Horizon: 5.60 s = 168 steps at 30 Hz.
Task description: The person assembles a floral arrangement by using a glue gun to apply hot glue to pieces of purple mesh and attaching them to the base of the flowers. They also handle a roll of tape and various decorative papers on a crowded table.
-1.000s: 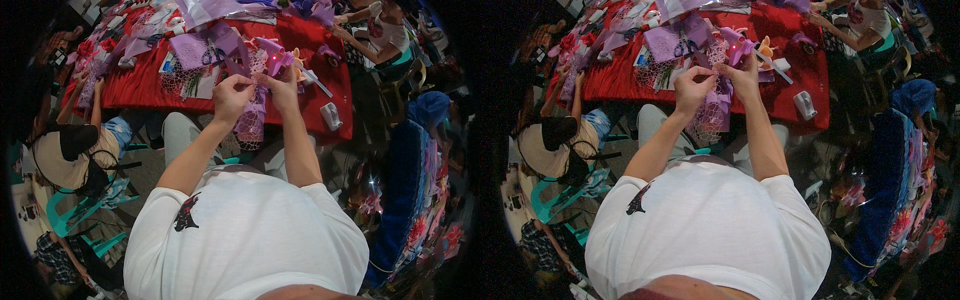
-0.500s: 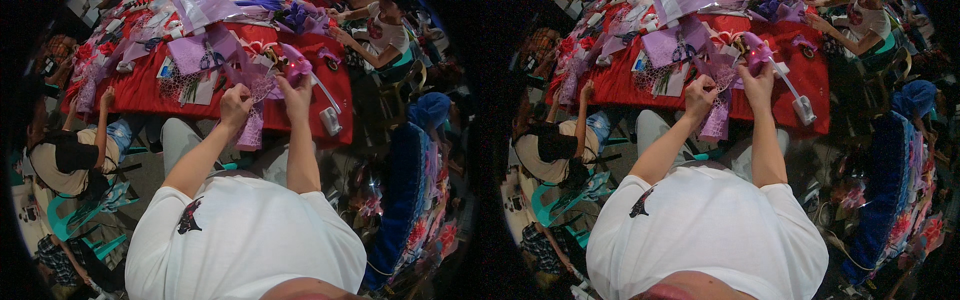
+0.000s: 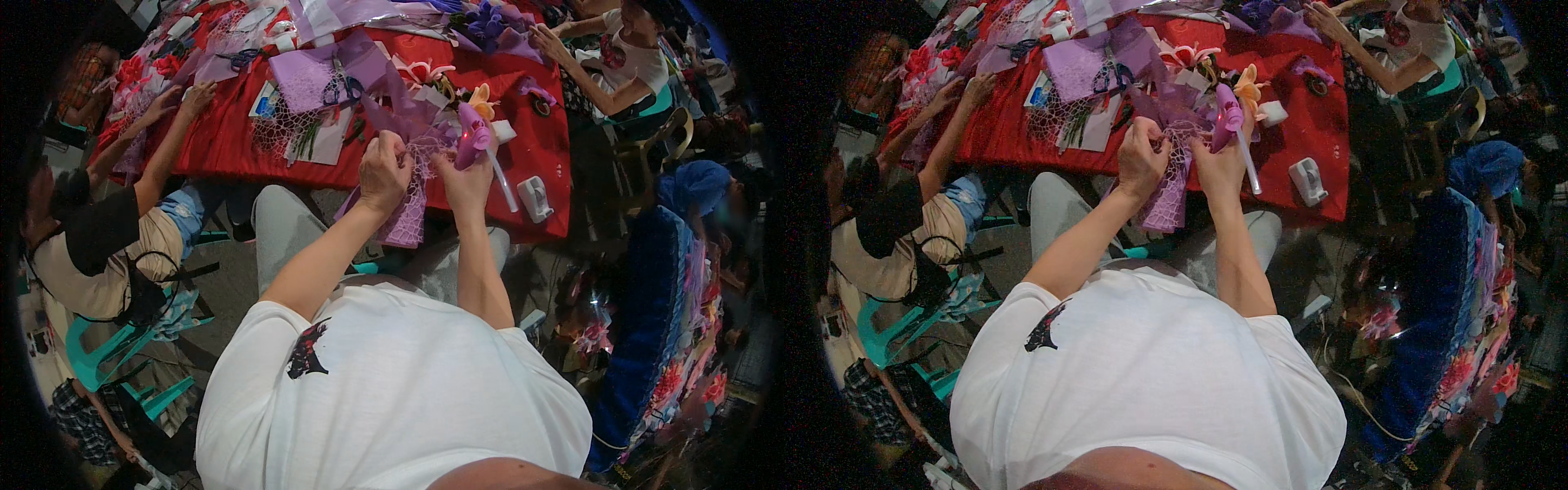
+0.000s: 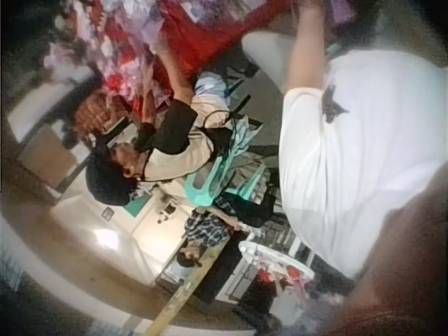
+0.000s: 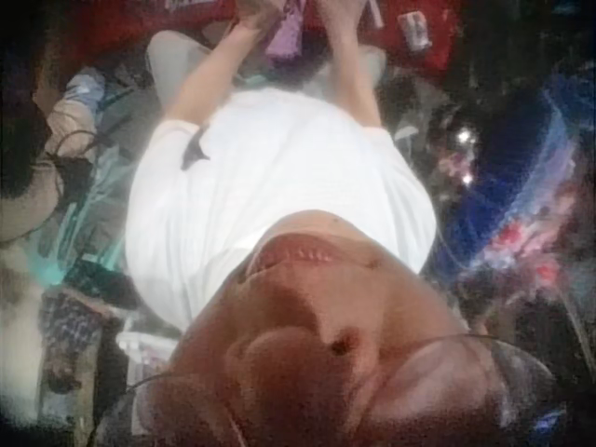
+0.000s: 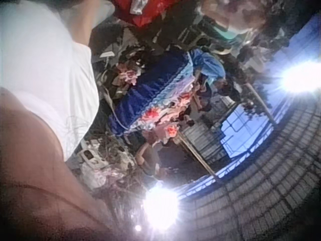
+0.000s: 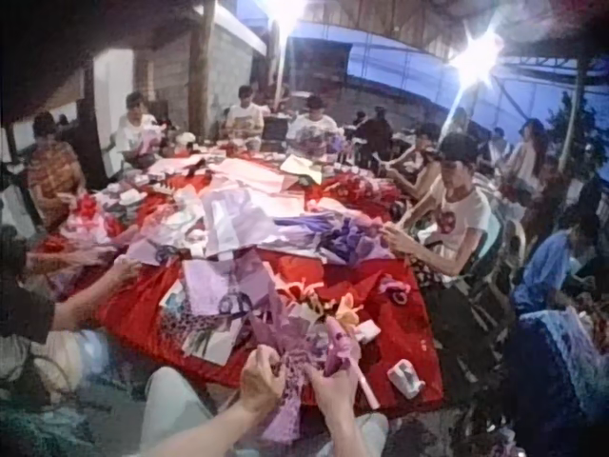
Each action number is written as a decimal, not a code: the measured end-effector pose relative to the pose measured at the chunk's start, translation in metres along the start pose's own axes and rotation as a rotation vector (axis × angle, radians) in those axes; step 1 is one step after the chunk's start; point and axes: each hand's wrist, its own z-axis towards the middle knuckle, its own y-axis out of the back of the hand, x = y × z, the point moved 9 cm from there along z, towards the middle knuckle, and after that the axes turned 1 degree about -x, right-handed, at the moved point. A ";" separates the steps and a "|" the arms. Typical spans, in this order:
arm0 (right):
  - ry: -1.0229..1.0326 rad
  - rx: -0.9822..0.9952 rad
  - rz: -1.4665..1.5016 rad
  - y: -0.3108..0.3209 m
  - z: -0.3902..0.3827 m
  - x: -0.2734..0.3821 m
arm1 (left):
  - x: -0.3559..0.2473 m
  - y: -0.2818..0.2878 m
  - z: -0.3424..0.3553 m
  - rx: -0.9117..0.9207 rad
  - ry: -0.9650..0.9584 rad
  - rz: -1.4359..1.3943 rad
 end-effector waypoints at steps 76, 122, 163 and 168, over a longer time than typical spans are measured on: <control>-0.170 -0.021 0.260 0.008 0.017 -0.038 | -0.007 -0.008 0.005 0.095 -0.028 0.062; -0.289 -0.157 0.401 0.028 -0.021 -0.052 | 0.001 -0.034 0.002 0.187 -0.126 0.203; -0.445 -0.191 0.572 0.036 -0.030 -0.071 | 0.006 -0.035 0.001 0.193 -0.111 0.177; -0.291 -0.035 0.364 0.021 -0.021 -0.050 | 0.011 -0.037 -0.002 0.229 -0.055 0.186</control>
